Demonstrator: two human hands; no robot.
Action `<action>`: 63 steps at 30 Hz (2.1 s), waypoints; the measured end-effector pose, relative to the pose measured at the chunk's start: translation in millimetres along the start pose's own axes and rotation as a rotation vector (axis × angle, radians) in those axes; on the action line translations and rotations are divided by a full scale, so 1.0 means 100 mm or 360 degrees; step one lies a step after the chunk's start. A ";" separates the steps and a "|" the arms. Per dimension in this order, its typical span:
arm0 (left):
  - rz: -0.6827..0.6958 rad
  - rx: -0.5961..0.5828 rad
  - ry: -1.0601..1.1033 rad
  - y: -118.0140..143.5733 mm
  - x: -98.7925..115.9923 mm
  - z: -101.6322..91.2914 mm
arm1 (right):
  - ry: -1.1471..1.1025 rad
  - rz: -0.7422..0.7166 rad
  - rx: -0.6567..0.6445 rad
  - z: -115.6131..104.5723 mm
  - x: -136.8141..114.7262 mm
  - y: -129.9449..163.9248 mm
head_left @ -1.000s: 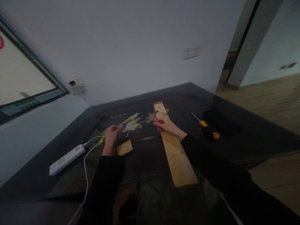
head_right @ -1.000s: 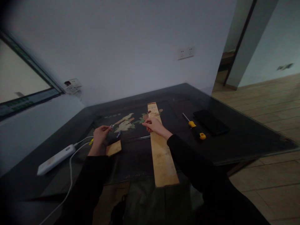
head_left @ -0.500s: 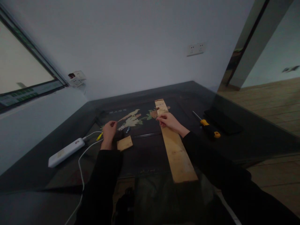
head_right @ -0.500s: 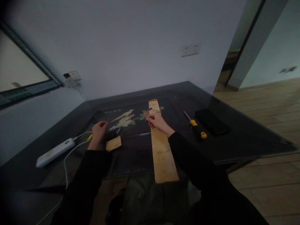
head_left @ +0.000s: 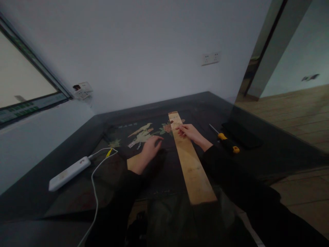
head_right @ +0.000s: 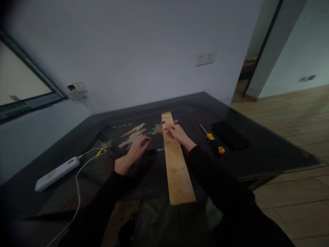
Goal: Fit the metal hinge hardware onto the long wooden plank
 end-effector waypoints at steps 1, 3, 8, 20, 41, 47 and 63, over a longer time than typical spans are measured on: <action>0.0109 -0.0126 0.0048 0.04 0.26 0.16 | 0.0049 -0.0038 0.0025 -0.10 -0.01 0.00; 0.0260 -0.0309 0.0107 0.14 0.73 0.43 | 0.0183 -0.0149 0.0041 -0.31 -0.07 0.05; 0.0099 -0.0487 0.0000 0.26 1.22 0.88 | 0.0686 -0.0547 0.0141 -1.02 -0.28 0.41; 0.0006 -0.0335 -0.0324 0.15 1.19 1.06 | 0.1776 -0.0650 0.0730 -1.77 0.39 1.08; -0.0191 -0.0079 -0.0447 0.14 0.48 0.51 | 0.2093 -0.0541 0.0714 -1.69 0.38 1.06; -0.0404 -0.0032 -0.0536 0.12 0.23 0.35 | 0.2103 -0.0518 0.0736 -1.71 0.39 1.08; -0.0467 0.0017 -0.0596 -0.12 -0.16 0.33 | 0.1935 -0.0729 0.0738 -1.72 0.46 1.03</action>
Point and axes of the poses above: each hand's wrist, its own y-axis away from the middle knuckle, its own z-axis out of the palm, x = y × z, the point moved 9 cm from there along -y, towards the middle knuckle, and after that the axes turned 11 degrees about x, right-handed, at the moved point
